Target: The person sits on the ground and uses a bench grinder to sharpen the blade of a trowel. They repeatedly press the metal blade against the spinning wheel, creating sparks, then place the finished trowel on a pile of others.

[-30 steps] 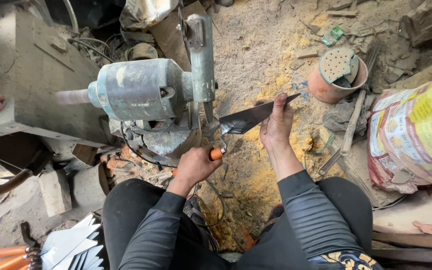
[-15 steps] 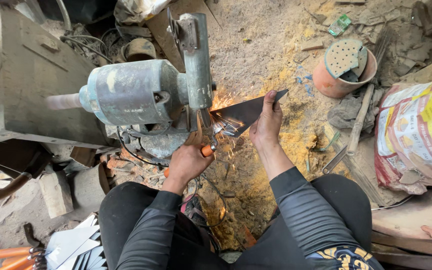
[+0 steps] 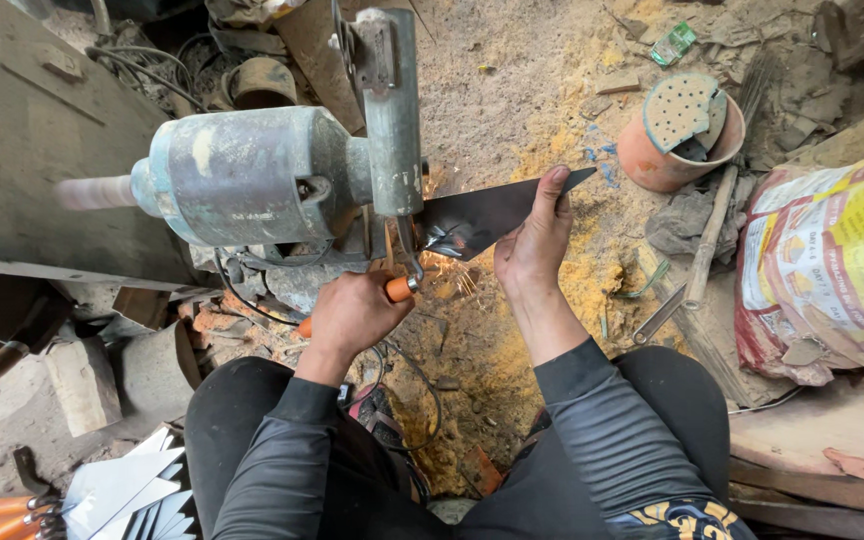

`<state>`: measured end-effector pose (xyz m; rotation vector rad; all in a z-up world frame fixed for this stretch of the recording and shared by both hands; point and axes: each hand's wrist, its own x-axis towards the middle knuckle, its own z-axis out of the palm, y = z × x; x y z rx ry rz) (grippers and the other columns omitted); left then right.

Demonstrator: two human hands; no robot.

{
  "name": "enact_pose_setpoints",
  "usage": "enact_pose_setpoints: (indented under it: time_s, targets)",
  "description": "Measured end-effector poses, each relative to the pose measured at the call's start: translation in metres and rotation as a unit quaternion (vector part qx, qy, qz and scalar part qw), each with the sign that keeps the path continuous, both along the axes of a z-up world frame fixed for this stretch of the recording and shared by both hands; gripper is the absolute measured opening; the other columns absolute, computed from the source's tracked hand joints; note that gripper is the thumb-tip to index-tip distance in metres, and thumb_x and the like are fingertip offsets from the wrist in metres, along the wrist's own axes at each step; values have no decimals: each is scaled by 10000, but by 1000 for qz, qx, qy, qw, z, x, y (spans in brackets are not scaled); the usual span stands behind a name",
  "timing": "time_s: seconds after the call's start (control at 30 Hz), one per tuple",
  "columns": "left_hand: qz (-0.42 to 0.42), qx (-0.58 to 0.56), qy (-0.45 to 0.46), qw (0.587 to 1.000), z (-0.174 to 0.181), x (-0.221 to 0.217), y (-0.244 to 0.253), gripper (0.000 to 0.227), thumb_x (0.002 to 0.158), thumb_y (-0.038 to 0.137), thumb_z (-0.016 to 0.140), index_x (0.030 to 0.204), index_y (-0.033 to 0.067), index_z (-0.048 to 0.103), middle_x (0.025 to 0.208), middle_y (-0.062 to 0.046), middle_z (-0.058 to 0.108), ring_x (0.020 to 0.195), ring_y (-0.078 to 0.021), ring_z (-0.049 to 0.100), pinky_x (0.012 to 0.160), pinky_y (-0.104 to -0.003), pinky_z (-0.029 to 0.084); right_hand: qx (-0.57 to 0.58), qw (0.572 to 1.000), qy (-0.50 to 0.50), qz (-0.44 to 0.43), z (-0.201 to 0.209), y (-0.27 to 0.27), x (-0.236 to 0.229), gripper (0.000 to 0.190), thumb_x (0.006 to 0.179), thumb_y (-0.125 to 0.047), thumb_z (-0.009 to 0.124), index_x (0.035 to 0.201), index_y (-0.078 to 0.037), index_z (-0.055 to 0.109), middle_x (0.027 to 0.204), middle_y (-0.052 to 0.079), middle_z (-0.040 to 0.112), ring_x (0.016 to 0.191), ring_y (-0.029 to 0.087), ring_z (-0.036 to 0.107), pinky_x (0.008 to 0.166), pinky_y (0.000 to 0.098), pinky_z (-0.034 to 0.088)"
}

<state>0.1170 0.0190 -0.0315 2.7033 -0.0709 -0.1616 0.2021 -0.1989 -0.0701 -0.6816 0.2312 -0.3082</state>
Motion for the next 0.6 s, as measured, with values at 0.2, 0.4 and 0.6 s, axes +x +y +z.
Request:
enact_pose_setpoints:
  time_s: [0.2, 0.4, 0.6]
  targets:
    - [-1, 0, -3, 1000, 1, 0, 1, 287, 766, 414, 756, 948, 198, 813, 770, -135, 750, 757, -349, 729, 749, -469, 585, -9, 1000, 11, -19, 2, 2, 1, 460, 905, -541, 725, 995, -129, 542, 941, -43, 553, 884, 110, 624, 826, 374, 613]
    - [11, -14, 56, 998, -7, -1, 2, 340, 781, 442, 722, 1045, 234, 777, 769, -111, 763, 707, -303, 756, 751, -447, 595, -43, 998, 49, -7, -4, 1, -5, 470, 882, -577, 697, 954, -143, 534, 906, -21, 568, 856, 119, 650, 819, 362, 630]
    - [8, 29, 53, 998, -21, -9, 0, 355, 777, 500, 753, 919, 179, 810, 799, -141, 755, 782, -346, 734, 785, -471, 584, -59, 997, 57, -7, -22, -1, -10, 463, 940, -570, 712, 901, -150, 522, 870, -43, 524, 768, 74, 566, 701, 301, 591]
